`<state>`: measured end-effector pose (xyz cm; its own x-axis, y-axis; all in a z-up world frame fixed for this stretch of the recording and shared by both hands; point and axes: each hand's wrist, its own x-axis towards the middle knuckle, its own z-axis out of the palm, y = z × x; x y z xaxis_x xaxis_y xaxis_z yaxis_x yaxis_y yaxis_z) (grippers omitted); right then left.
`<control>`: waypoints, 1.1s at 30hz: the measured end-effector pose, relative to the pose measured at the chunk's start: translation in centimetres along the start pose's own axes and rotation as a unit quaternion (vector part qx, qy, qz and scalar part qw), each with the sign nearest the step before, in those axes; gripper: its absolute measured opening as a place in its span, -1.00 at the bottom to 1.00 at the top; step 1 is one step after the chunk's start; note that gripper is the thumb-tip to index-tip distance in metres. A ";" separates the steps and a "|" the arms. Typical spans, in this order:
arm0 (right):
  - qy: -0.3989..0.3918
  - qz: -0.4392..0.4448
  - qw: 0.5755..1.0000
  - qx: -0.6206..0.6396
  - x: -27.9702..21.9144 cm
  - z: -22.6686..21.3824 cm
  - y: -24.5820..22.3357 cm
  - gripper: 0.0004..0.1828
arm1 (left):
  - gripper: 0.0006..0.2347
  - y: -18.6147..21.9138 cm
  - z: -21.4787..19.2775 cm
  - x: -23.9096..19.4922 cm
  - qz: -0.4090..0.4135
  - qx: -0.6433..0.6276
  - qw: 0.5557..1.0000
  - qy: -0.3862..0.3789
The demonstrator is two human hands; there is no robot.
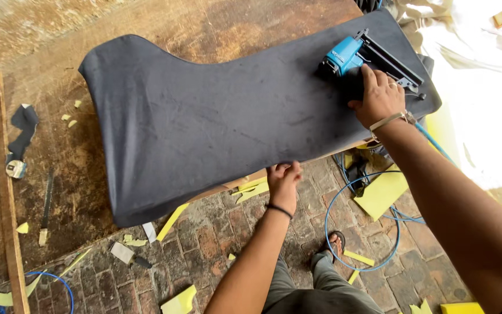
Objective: The person staples dark fabric onto a wooden chair frame using a pneumatic staple gun, trims excess fabric with scissors, and smooths the material to fit the contours of the seat and backrest.
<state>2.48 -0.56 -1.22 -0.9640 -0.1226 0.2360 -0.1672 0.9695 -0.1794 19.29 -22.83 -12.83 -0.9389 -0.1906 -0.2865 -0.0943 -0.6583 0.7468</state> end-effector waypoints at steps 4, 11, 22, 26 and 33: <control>0.023 -0.018 1.000 -0.005 0.1 0.9 0.0 0.06 | -0.73 0.5 2.7 -1.5 -0.107 -0.018 0.989 0.100; 0.006 -0.014 1.000 -0.014 0.7 0.1 0.1 0.12 | -0.58 -3.0 -2.7 2.7 -0.057 0.286 0.954 0.063; -0.194 0.093 0.966 0.143 -6.7 -8.8 -2.5 -0.24 | -0.52 -5.2 -4.4 8.0 0.230 0.418 0.879 0.016; -0.277 0.258 0.860 0.342 -11.3 -8.9 -3.8 -0.64 | -0.49 -5.5 -4.7 7.5 0.212 0.415 0.885 -0.003; -0.255 0.249 0.897 0.262 -12.4 -8.9 -6.6 -0.71 | -0.47 -5.2 -4.4 7.0 0.208 0.422 0.882 -0.023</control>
<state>17.41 -3.55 5.49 -0.8928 0.0872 -0.4419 0.3653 0.7141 -0.5971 14.69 -23.99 -21.35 -0.9610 -0.2456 0.1274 0.0667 0.2414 0.9681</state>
